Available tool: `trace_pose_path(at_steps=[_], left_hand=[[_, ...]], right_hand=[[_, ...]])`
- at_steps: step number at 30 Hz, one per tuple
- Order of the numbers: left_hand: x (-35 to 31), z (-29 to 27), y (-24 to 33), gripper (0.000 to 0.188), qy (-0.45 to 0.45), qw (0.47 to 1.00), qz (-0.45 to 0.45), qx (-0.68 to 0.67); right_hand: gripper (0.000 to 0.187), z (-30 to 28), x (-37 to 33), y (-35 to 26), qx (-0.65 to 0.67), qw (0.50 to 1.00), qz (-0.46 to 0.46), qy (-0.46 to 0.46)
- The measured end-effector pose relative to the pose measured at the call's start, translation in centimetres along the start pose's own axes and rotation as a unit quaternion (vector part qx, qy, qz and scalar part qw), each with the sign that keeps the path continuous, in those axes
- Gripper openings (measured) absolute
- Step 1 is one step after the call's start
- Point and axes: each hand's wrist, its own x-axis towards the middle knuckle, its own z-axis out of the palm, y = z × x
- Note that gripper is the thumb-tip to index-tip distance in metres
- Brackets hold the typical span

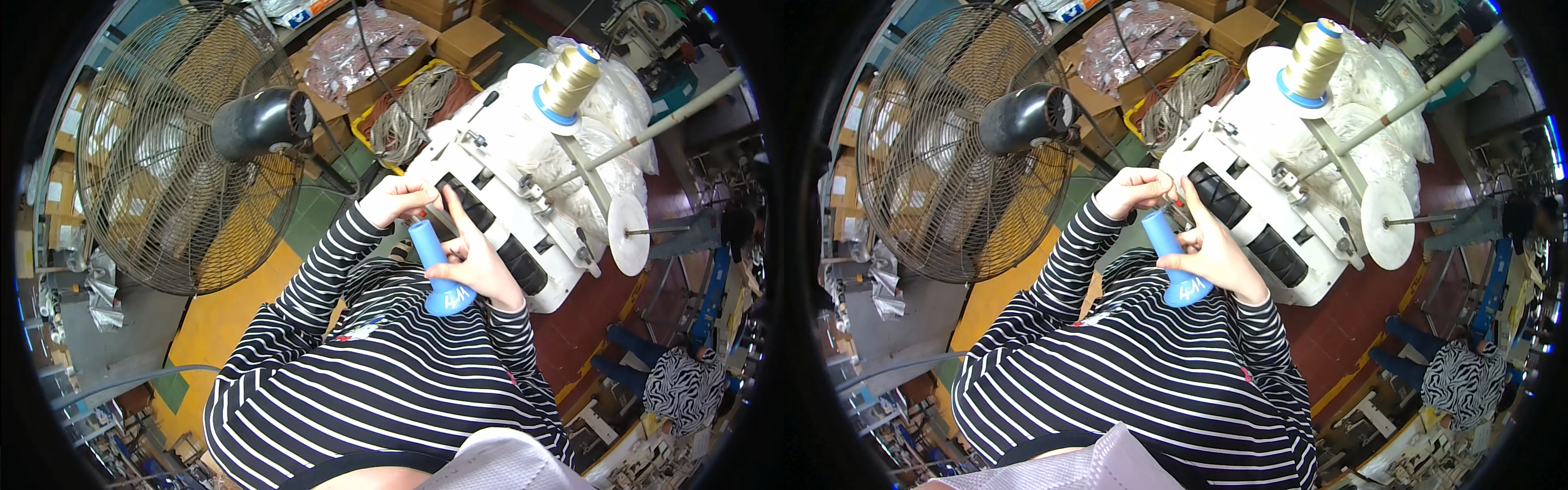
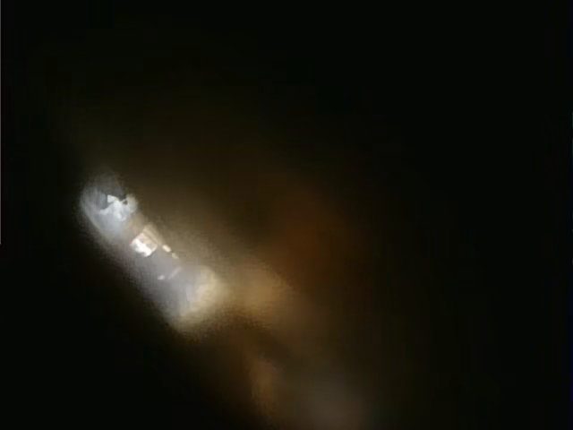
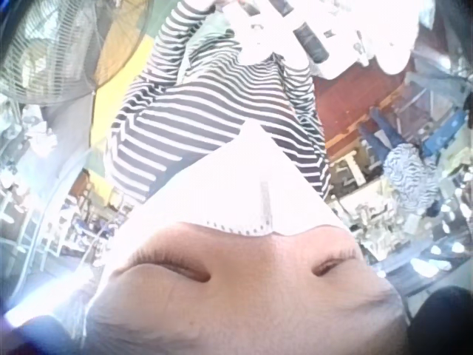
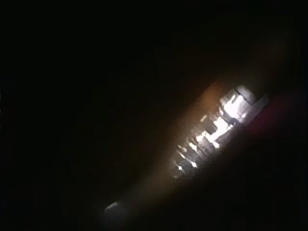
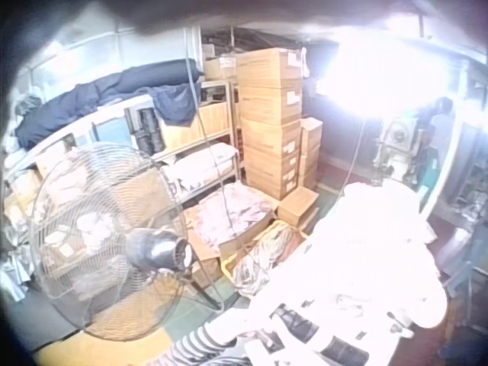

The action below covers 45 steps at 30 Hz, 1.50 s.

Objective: The person threads a sewing machine by guiding thread from a spool through guides and tensioners, then pulls the thread through the needle area. They handle a blue plastic bobbin winder and a spool of thread, adjusting components on the machine.

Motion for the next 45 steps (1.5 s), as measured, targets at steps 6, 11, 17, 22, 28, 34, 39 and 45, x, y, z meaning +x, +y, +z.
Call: trace_pose_path(at_steps=[6,11,17,22,28,34,39,45], left_hand=[[-1.2,-1.4,0.3,0.021,-0.009,0.993,0.026,0.114],[-2.0,-1.5,-0.7,0.014,-0.069,0.983,0.094,0.142],[-2.2,0.0,-2.8,0.014,-0.105,0.983,0.121,0.085],[-2.9,0.0,-4.3,0.014,-0.071,0.993,0.078,0.05],[-3.3,0.0,-6.0,0.021,-0.033,0.997,-0.009,0.075],[-3.9,-0.3,-5.7,0.031,0.006,0.998,-0.017,0.057],[-4.0,-0.3,-5.7,0.027,-0.001,1.0,-0.024,0.005],[-4.7,-2.1,-5.5,0.025,0.036,0.999,-0.027,-0.02]], right_hand=[[0.051,1.2,2.6,3.4,0.067,0.997,-0.007,0.043],[0.034,1.1,1.8,2.9,-0.026,0.991,0.021,0.13],[0.028,-0.2,0.7,2.2,-0.109,0.99,-0.006,0.092],[0.015,-0.7,0.2,4.9,-0.113,0.979,-0.095,0.139],[0.013,-0.6,-0.4,5.5,-0.161,0.947,-0.179,0.211],[0.025,-1.6,-1.8,2.7,0.099,0.984,-0.098,0.108],[0.011,-2.5,-2.1,0.5,-0.132,0.979,-0.048,0.145],[0.009,-3.1,-2.7,-1.8,-0.198,0.966,-0.143,0.081]])
